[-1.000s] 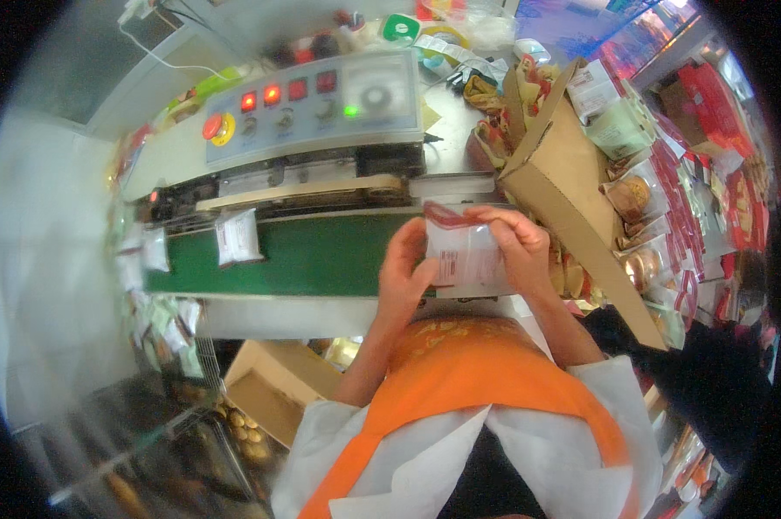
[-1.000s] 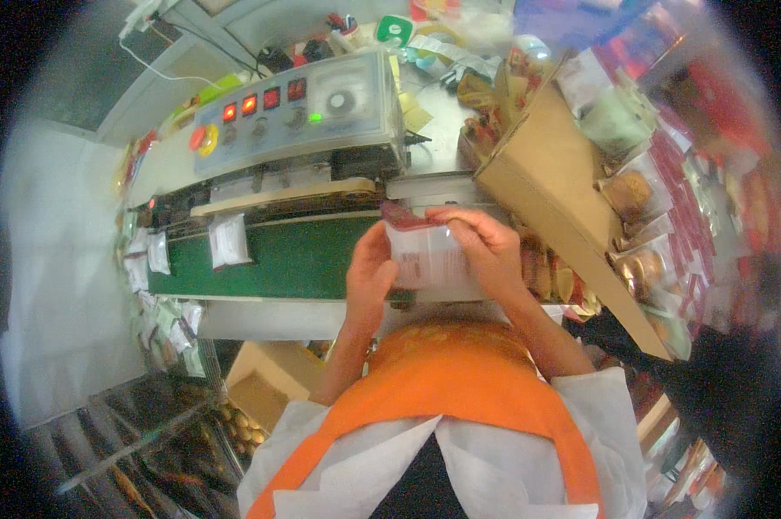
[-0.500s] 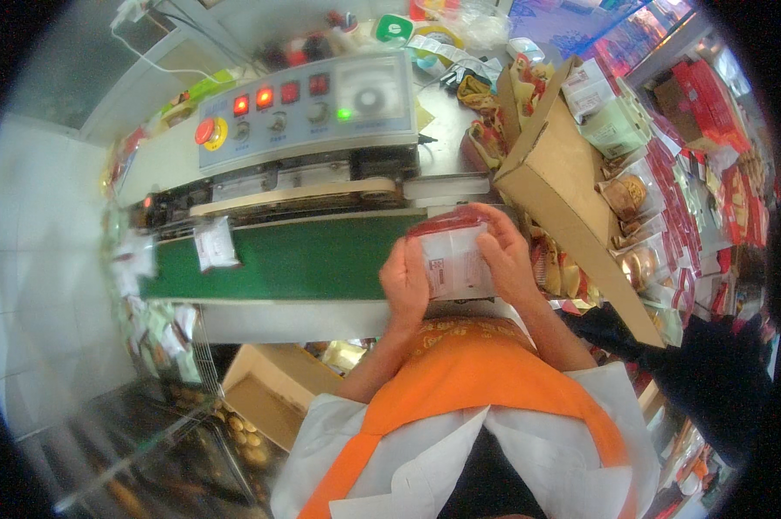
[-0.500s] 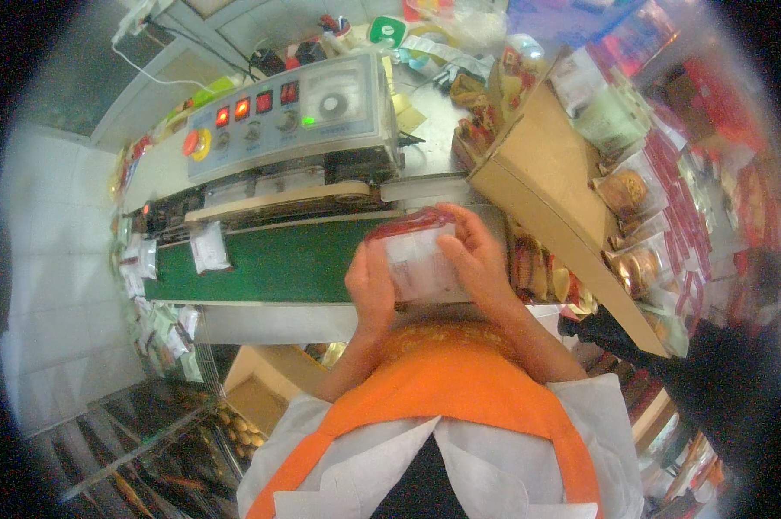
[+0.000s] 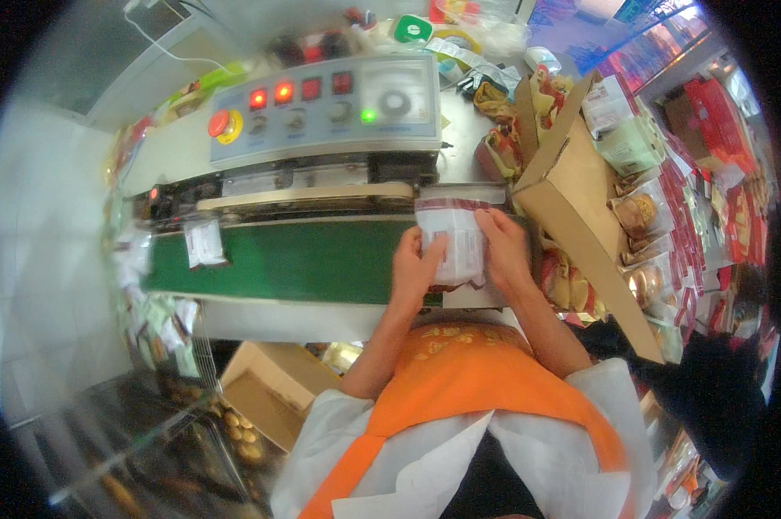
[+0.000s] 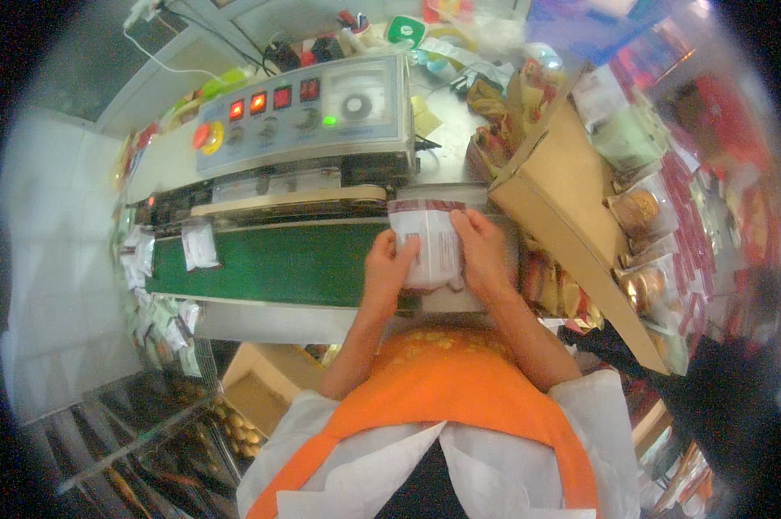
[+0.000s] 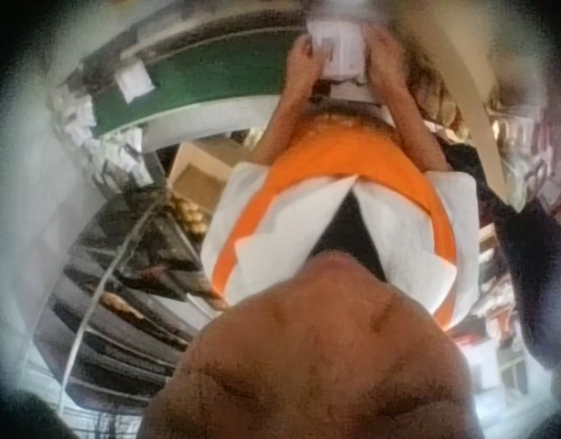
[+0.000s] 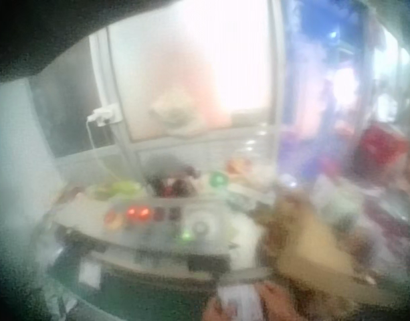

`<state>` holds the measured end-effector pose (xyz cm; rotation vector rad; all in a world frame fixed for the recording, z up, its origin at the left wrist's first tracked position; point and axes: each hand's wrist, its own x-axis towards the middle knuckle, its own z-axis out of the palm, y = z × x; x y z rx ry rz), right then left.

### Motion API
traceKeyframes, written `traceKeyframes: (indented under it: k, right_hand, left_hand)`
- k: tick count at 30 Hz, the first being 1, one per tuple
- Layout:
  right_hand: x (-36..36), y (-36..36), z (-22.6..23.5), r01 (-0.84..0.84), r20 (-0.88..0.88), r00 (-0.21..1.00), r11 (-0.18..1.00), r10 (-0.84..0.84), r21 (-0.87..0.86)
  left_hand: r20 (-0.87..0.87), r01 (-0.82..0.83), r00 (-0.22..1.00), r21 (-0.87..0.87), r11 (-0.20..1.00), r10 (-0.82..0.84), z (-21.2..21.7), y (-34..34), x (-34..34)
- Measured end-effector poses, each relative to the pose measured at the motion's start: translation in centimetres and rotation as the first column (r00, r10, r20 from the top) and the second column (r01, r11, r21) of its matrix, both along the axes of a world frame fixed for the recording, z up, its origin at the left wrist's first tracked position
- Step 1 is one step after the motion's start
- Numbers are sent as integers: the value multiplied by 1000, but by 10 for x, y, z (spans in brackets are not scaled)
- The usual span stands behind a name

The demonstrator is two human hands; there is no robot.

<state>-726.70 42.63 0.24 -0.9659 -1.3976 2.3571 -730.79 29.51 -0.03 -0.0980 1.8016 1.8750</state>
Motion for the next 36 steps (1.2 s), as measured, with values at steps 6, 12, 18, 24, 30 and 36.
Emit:
traceKeyframes:
  k: [6,12,18,24,30,36]
  right_hand:
    - [-12,-2,-25,27,-12,1000,996,-28,-89]
    - [-18,-8,-25,-25,-21,1000,993,23,-119]
    - [2,6,-19,-193,21,981,981,193,-1]
    - [44,68,130,-462,227,868,550,442,696]
    - [33,256,141,-280,195,951,-398,-241,874]
    - [40,258,145,-453,390,891,-430,-231,781]
  left_hand:
    - [106,-50,993,82,995,41,-15,-5,-15]
    - [91,-74,993,-25,997,76,-4,-12,-24]
    - [93,-113,988,-72,991,119,-10,-20,-35]
    - [15,-205,978,-89,975,208,-15,-44,-33]
    - [-488,-293,841,-46,955,235,-8,-41,-7]
    - [-653,-218,751,-102,971,100,14,-32,8]
